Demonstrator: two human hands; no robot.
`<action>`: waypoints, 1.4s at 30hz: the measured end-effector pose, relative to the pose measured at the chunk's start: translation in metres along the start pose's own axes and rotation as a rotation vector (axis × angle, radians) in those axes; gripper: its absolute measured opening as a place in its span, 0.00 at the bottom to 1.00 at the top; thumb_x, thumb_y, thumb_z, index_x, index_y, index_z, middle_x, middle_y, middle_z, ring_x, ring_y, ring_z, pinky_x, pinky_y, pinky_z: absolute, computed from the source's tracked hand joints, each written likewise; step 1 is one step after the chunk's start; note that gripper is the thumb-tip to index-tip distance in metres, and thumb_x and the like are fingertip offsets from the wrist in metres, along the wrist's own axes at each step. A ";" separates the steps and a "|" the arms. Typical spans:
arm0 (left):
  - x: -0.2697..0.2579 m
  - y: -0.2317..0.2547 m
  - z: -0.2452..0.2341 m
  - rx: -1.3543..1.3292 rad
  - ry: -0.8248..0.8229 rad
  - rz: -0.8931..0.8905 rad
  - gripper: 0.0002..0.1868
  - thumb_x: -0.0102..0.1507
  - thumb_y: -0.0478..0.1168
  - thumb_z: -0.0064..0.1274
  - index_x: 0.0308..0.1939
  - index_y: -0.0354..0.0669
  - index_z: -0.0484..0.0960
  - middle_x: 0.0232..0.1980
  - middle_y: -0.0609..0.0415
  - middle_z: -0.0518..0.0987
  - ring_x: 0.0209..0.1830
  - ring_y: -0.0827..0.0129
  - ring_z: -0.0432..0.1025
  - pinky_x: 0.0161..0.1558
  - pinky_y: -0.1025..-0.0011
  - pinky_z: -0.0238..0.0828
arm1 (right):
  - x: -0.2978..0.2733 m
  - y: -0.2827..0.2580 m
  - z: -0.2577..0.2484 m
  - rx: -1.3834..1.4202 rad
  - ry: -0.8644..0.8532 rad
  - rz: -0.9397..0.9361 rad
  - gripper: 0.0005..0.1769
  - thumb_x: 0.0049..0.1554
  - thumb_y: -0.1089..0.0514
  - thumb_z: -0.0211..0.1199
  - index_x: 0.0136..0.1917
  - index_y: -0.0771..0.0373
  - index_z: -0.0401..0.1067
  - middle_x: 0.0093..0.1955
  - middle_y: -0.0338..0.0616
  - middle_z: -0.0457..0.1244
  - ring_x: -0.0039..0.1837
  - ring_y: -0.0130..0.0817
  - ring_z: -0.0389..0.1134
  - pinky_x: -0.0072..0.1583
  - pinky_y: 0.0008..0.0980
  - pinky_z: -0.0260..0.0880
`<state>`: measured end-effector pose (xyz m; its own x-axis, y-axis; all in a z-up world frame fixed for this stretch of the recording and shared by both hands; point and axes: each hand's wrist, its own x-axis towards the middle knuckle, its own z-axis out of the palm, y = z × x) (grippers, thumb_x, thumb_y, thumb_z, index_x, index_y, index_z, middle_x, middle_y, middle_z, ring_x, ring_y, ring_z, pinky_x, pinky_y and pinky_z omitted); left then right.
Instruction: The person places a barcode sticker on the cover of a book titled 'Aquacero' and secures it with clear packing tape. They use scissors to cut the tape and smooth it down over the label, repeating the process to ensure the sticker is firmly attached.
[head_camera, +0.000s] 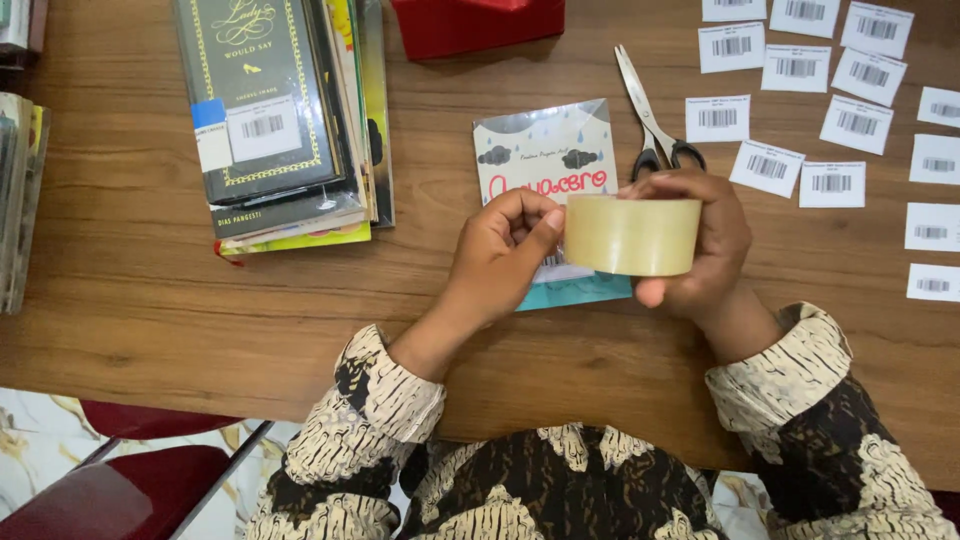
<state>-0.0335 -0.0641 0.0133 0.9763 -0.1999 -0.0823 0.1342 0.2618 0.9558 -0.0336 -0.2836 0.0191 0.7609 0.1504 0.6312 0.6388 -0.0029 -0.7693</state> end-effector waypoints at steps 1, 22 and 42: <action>0.000 0.001 -0.002 0.000 0.002 0.000 0.07 0.68 0.39 0.56 0.44 0.40 0.83 0.28 0.55 0.77 0.28 0.80 0.73 0.28 0.83 0.68 | -0.001 -0.001 -0.001 0.002 -0.001 0.000 0.59 0.38 0.32 0.78 0.61 0.83 0.60 0.51 0.67 0.61 0.57 0.62 0.70 0.64 0.58 0.71; -0.012 0.050 -0.011 0.289 0.085 -0.040 0.06 0.66 0.42 0.54 0.36 0.46 0.80 0.27 0.60 0.78 0.27 0.79 0.72 0.31 0.78 0.71 | 0.018 -0.042 -0.041 -0.519 -0.272 -0.049 0.44 0.41 0.35 0.78 0.54 0.74 0.72 0.49 0.55 0.68 0.43 0.42 0.67 0.44 0.36 0.64; -0.022 0.047 -0.028 0.438 0.034 0.056 0.07 0.68 0.45 0.51 0.36 0.52 0.75 0.32 0.69 0.70 0.33 0.83 0.62 0.37 0.79 0.59 | 0.036 -0.070 -0.052 -0.801 -0.482 0.046 0.46 0.41 0.32 0.81 0.64 0.61 0.78 0.47 0.47 0.68 0.43 0.41 0.66 0.46 0.39 0.64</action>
<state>-0.0444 -0.0209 0.0523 0.9861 -0.1634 -0.0289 0.0033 -0.1550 0.9879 -0.0451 -0.3299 0.1006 0.7726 0.5261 0.3554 0.6338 -0.6726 -0.3820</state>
